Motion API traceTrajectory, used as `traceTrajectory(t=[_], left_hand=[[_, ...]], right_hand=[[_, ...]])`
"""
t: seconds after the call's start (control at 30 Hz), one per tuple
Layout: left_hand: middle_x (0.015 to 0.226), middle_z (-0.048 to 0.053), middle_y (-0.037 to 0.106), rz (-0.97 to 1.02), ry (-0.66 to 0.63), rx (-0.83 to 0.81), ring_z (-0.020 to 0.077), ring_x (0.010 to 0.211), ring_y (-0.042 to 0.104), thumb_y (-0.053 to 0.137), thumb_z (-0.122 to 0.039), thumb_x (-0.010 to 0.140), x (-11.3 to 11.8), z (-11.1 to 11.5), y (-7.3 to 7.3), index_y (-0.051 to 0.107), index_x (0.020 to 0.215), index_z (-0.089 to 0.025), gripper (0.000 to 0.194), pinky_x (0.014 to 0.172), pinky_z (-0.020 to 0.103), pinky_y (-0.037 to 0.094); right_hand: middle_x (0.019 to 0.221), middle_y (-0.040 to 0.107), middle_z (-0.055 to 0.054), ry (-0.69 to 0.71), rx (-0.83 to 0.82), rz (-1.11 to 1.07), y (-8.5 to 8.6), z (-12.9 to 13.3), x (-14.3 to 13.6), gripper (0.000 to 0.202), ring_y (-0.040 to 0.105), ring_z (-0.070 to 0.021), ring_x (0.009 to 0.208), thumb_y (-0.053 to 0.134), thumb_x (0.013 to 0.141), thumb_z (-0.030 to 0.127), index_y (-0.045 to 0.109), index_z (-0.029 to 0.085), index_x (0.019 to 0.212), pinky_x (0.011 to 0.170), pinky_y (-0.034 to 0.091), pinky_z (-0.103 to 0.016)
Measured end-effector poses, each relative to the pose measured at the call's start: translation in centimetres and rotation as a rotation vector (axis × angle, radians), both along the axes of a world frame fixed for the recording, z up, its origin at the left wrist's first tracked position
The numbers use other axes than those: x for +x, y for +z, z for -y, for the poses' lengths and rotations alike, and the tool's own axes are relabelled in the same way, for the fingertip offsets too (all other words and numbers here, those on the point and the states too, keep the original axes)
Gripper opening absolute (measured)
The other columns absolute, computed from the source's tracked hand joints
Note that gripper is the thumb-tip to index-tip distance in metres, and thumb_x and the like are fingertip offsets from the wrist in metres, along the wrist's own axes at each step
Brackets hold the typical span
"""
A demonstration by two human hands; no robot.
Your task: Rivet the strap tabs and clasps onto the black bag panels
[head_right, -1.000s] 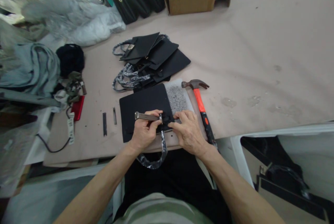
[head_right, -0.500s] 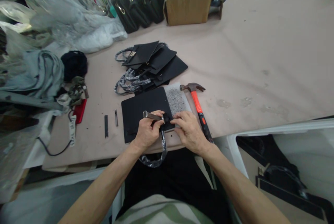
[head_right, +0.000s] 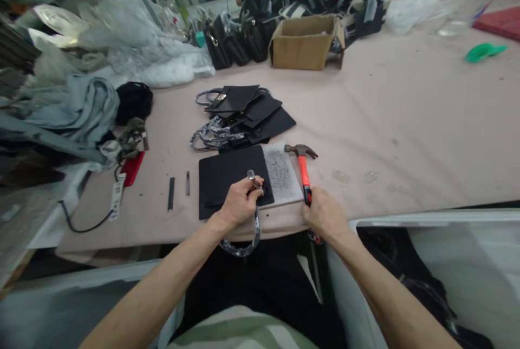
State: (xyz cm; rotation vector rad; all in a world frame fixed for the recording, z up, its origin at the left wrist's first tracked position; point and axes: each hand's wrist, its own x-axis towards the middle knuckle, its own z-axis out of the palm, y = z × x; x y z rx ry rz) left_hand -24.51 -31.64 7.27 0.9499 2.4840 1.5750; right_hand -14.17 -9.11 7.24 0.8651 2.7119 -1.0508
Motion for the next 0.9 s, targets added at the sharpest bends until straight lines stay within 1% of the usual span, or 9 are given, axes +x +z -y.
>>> traceTrajectory(t=[0.13,0.27,0.37,0.43,0.53,0.67,0.73,0.8,0.9], left_hand=[[0.097,0.004,0.073,0.025,0.001,0.011,0.0211,0.089,0.070,0.061,-0.009,0.084,0.1,0.0,0.0,0.067,0.093,-0.021,0.015,0.087,0.033,0.055],[0.092,0.003,0.073,0.021,0.018,0.030,0.0204,0.086,0.069,0.061,-0.009,0.083,0.3,0.0,0.2,0.068,0.091,-0.021,0.016,0.084,0.032,0.055],[0.088,0.002,0.072,0.031,0.026,0.006,0.0199,0.083,0.069,0.062,-0.008,0.082,0.3,0.0,0.4,0.070,0.091,-0.021,0.017,0.085,0.032,0.056],[0.087,0.002,0.072,0.034,0.029,-0.008,0.0199,0.083,0.069,0.063,-0.009,0.081,0.3,0.0,0.4,0.070,0.090,-0.022,0.017,0.085,0.031,0.056],[0.088,0.002,0.072,0.014,0.032,-0.009,0.0203,0.084,0.069,0.063,-0.008,0.082,0.2,-0.1,0.2,0.069,0.088,-0.022,0.016,0.085,0.031,0.055],[0.083,0.003,0.070,-0.001,0.037,-0.070,0.0204,0.079,0.067,0.064,-0.010,0.082,0.2,-0.3,0.2,0.067,0.084,-0.021,0.012,0.078,0.030,0.054],[0.077,0.003,0.068,0.003,0.049,-0.130,0.0207,0.073,0.066,0.065,-0.010,0.082,0.1,-0.4,0.2,0.066,0.080,-0.020,0.010,0.072,0.030,0.053],[0.074,0.003,0.066,-0.002,0.034,-0.143,0.0200,0.071,0.064,0.065,-0.010,0.081,0.1,-0.4,0.2,0.065,0.077,-0.020,0.010,0.071,0.029,0.051],[0.081,0.002,0.069,-0.002,-0.005,-0.048,0.0184,0.078,0.066,0.063,-0.009,0.083,0.0,-0.3,0.0,0.067,0.082,-0.020,0.012,0.077,0.028,0.052]], right_hand=[[0.062,0.051,-0.001,-0.100,-0.342,0.040,1.6,-0.7,-1.0,0.019,0.052,-0.0186,0.057,0.061,0.063,0.025,0.047,0.023,0.075,0.053,0.040,-0.029],[0.058,0.042,0.004,-0.052,-0.545,0.054,5.0,-1.1,-1.6,0.016,0.035,-0.0117,0.042,0.052,0.076,0.038,0.046,0.023,0.077,0.040,0.035,-0.025],[0.059,0.036,0.007,-0.081,-0.568,-0.042,8.7,-0.1,-0.8,0.031,0.028,-0.0100,0.039,0.043,0.088,0.055,0.042,0.025,0.080,0.036,0.029,-0.023],[0.058,0.041,0.005,-0.048,-0.413,-0.211,11.5,0.7,0.4,0.038,0.034,-0.0112,0.040,0.043,0.091,0.062,0.045,0.025,0.081,0.037,0.030,-0.024],[0.055,0.049,0.001,0.152,0.073,-0.519,14.6,1.3,2.3,0.039,0.045,-0.0148,0.045,0.044,0.096,0.059,0.051,0.025,0.077,0.043,0.032,-0.028],[0.048,0.048,0.002,0.497,0.523,-0.628,15.2,1.5,4.2,0.039,0.040,-0.0150,0.037,0.041,0.101,0.051,0.047,0.027,0.072,0.043,0.023,-0.032],[0.046,0.049,0.002,0.608,0.612,-0.551,15.1,1.6,4.5,0.041,0.039,-0.0151,0.034,0.039,0.102,0.051,0.045,0.027,0.069,0.042,0.018,-0.034],[0.047,0.051,0.001,0.623,0.625,-0.529,15.6,1.8,4.7,0.042,0.040,-0.0150,0.034,0.037,0.103,0.051,0.045,0.026,0.070,0.042,0.019,-0.033],[0.048,0.047,0.003,0.452,0.578,-0.655,16.7,2.3,4.9,0.039,0.040,-0.0136,0.036,0.035,0.105,0.051,0.046,0.026,0.076,0.042,0.023,-0.030]])
